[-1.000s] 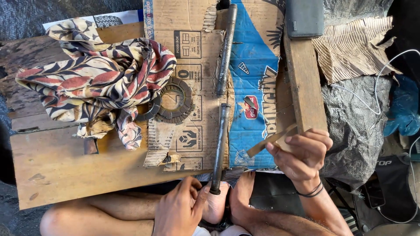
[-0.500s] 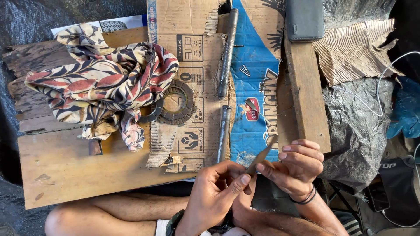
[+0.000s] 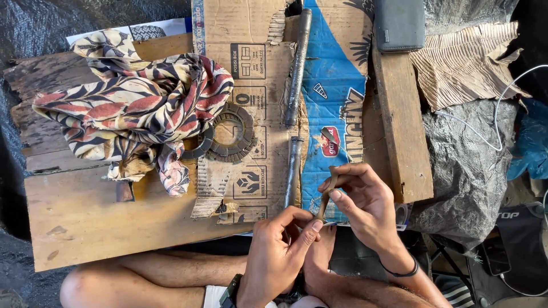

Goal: Sanding a metal rod with sandpaper to remove rust or smooth the surface, followed by wiping it with a cloth.

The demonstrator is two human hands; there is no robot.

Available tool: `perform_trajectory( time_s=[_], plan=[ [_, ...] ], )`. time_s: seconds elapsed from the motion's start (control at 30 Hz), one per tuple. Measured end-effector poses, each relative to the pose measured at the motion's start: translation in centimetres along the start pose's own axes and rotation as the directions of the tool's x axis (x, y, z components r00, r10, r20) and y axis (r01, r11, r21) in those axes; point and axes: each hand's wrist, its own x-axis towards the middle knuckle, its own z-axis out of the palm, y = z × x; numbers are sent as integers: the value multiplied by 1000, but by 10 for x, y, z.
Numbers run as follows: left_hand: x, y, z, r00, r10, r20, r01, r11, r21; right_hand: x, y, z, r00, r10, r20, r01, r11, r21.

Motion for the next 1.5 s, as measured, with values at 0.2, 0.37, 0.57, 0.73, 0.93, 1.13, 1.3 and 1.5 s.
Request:
perform_trajectory(
  time_s=[0.2,0.37,0.57,0.73,0.93,1.13,1.3,1.5],
  plan=[
    [0,-10,1,1000,-31,-6,31,1000,-7,3,5,-4,989,133,-68,-132,991,16],
    [-2,-10,-1,996,-81,30,82,996,-38,2,14,-5,977,211,20,-211,962,172],
    [-19,-36,-11,999,2,-35,0,999,53,2,9,-7,995,103,-1,-102,989,109],
    [-37,-63,-21,993,50,-102,-44,997,59,5,2,5,996,82,-29,-86,974,-212],
    [-49,-78,-23,992,-107,-74,111,992,62,22,-8,27,969,-92,228,235,619,-749],
    [-45,-81,-20,965,-260,-36,262,943,204,30,-5,28,932,-26,362,333,455,-826],
    [-38,-79,-18,977,-182,113,169,979,116,32,0,19,855,-65,515,494,404,-770],
    [-40,-94,-18,974,-192,119,187,981,58,40,-7,15,739,5,673,665,150,-732]
  ],
)
